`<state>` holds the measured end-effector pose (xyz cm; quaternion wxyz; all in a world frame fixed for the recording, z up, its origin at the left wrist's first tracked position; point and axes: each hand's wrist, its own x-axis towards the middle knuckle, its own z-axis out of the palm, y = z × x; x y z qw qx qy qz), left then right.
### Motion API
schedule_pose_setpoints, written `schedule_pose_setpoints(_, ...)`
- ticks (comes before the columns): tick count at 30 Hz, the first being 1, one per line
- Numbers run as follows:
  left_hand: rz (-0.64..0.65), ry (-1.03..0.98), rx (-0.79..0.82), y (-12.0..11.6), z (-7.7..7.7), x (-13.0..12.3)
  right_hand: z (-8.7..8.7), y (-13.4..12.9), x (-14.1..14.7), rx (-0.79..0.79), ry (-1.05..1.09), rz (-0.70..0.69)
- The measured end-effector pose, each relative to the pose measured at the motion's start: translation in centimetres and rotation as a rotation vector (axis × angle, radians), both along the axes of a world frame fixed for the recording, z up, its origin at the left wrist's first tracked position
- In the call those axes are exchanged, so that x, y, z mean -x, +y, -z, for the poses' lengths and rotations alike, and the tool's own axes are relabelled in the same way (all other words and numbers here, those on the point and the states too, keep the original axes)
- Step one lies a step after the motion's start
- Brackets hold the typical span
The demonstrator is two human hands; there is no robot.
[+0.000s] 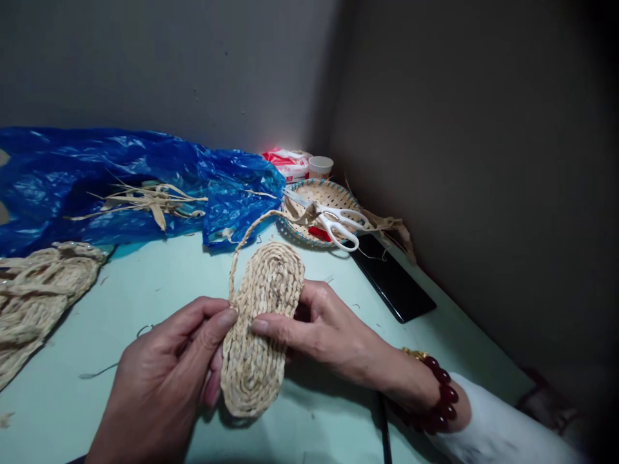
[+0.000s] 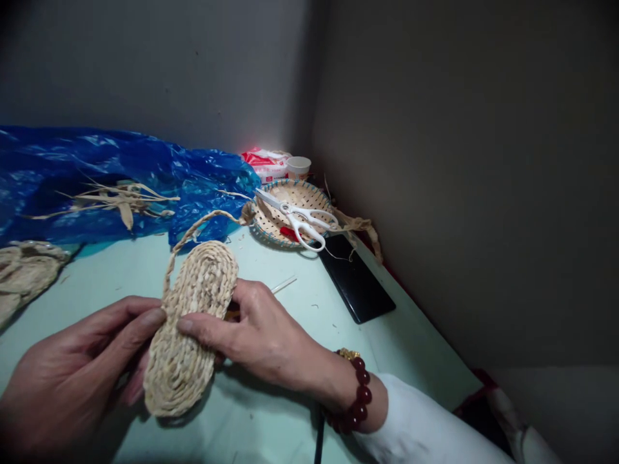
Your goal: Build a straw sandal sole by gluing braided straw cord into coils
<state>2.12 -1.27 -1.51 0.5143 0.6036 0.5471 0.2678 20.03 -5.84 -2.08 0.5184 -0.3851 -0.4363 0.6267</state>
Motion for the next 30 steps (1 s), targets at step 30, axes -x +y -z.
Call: schedule_pose_setpoints(30,0.106,-0.272,0.067,2.1,-1.0,1.4,-2.1,-0.7,-0.3,-0.078,-0.472,0.249)
